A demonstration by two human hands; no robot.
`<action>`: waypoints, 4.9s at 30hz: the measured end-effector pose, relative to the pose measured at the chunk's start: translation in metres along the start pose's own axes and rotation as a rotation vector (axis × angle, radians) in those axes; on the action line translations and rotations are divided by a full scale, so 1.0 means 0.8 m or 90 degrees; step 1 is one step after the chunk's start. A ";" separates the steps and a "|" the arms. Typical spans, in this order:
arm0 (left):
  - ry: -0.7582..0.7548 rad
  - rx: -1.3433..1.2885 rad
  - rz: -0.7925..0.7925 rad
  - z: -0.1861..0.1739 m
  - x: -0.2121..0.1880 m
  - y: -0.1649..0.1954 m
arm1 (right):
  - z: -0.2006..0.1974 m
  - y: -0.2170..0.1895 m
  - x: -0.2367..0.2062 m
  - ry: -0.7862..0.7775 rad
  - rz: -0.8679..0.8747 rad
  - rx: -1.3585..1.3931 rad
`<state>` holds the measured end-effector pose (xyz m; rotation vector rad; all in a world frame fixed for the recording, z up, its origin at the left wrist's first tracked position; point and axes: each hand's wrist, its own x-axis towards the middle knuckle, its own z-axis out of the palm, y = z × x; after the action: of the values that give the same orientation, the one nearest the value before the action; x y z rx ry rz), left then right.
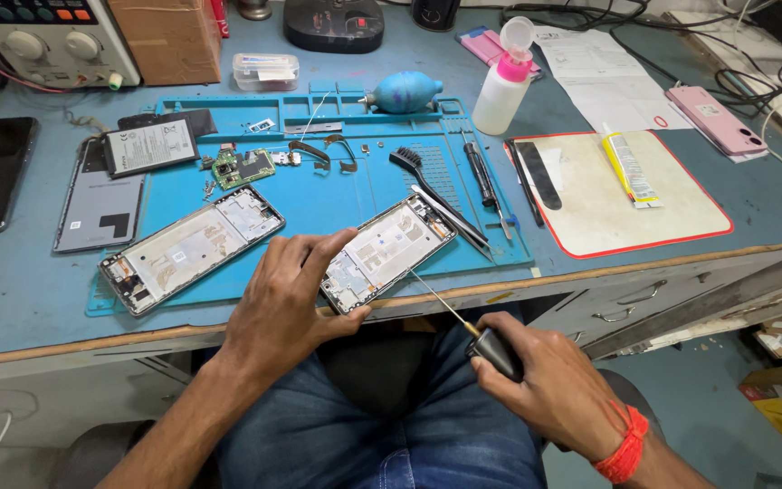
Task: The person pries open the frame of a disassembled smartphone on a blue repair mat using a thin pry tool, then holds the frame and scrapes old adhesive residue from its inner edges with a handheld scraping tool, working around the frame perimeter.
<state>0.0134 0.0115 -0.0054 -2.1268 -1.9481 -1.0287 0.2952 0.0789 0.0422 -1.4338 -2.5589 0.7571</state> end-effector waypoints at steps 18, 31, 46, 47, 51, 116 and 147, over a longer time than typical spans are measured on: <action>0.011 0.008 0.010 -0.002 0.001 0.003 | 0.009 0.003 -0.004 0.016 -0.097 0.045; -0.004 0.007 -0.003 0.001 0.000 0.000 | 0.010 0.003 -0.004 0.002 -0.044 0.011; -0.003 0.003 -0.002 -0.001 0.001 0.002 | 0.009 -0.002 -0.004 -0.002 -0.034 0.012; 0.001 0.004 0.003 -0.002 0.001 0.001 | 0.010 -0.002 -0.005 0.004 -0.078 0.031; 0.000 0.001 0.005 -0.001 0.001 0.002 | 0.011 -0.003 -0.006 0.002 -0.107 0.045; 0.016 -0.009 -0.006 -0.001 -0.002 0.005 | -0.101 0.185 0.280 0.313 -0.008 -0.034; 0.003 -0.019 -0.009 0.000 0.002 0.008 | -0.019 0.032 0.136 0.221 -0.388 0.131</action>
<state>0.0195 0.0114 -0.0026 -2.1270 -1.9615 -1.0701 0.2600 0.1854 0.0282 -0.5966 -2.3528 0.5820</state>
